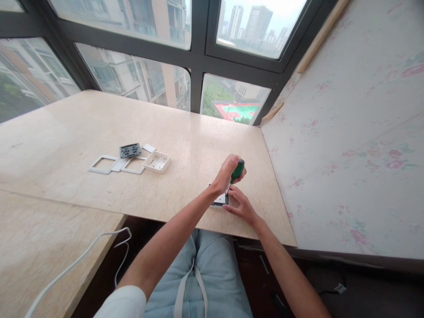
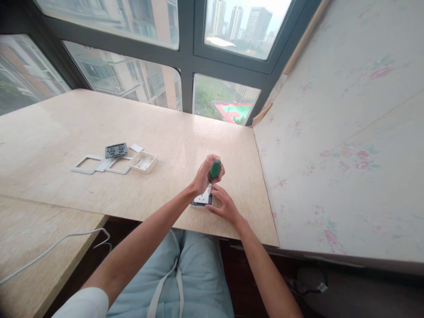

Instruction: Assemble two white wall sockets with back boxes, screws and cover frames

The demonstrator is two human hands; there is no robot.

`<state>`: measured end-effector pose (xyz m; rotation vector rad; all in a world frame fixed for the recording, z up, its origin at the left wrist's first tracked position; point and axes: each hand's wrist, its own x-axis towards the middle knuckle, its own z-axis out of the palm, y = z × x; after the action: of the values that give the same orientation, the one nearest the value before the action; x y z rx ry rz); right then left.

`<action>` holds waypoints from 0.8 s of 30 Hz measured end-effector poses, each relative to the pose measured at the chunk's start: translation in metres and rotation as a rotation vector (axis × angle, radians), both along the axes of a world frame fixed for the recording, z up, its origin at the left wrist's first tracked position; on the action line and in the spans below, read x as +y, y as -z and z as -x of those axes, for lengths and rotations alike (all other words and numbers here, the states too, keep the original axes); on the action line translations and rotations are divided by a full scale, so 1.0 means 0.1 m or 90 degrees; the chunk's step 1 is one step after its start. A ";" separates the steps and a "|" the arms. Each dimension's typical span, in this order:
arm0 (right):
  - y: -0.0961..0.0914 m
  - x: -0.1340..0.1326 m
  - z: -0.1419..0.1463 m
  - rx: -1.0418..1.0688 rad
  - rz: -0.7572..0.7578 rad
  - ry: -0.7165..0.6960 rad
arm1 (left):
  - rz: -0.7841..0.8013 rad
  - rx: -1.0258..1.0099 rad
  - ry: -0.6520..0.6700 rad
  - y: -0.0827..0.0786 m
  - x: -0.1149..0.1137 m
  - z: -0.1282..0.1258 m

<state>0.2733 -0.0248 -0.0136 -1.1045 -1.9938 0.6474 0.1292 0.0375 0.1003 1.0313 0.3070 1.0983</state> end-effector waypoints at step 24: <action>0.02 0.00 0.00 0.009 0.017 -0.006 | 0.049 -0.035 0.019 -0.16 0.03 0.26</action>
<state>0.2735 -0.0247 -0.0152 -1.1044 -1.9847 0.6872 0.1037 0.0404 0.1165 0.9333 0.2863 1.0776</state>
